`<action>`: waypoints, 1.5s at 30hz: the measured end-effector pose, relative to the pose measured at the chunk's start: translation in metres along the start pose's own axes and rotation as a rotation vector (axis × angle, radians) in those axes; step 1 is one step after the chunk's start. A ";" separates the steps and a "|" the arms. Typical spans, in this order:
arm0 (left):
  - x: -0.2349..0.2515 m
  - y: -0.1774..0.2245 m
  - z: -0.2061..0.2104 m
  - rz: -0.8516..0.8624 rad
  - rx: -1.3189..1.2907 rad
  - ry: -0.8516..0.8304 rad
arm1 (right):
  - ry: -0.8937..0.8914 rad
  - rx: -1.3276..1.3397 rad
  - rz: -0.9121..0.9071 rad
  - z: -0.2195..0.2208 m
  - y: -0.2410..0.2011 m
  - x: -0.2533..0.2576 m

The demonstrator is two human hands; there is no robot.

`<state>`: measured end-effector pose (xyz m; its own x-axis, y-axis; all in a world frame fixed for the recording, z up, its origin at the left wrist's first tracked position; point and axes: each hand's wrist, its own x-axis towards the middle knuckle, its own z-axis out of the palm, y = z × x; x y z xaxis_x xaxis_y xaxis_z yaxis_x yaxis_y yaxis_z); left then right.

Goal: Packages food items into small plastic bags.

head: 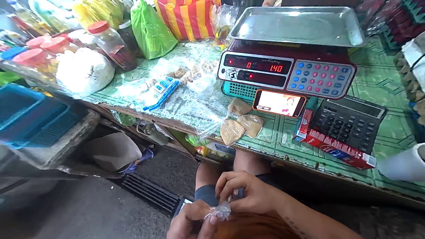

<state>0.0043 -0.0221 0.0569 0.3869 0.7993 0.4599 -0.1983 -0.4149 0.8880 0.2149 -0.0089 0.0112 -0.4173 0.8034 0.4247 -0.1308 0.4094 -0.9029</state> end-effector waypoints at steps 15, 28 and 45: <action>-0.013 -0.006 0.000 -0.002 0.104 0.042 | 0.198 0.150 0.414 0.028 0.011 0.001; -0.005 0.001 0.003 0.005 -0.044 0.093 | 0.294 -0.116 0.311 0.030 0.009 -0.010; 0.033 0.013 0.002 0.009 -0.056 0.065 | 0.294 -0.206 0.128 0.034 0.004 -0.020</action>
<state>0.0160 -0.0021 0.0836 0.3258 0.8232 0.4649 -0.2520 -0.3984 0.8819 0.1924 -0.0378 -0.0034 -0.1388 0.9313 0.3367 0.1023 0.3517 -0.9305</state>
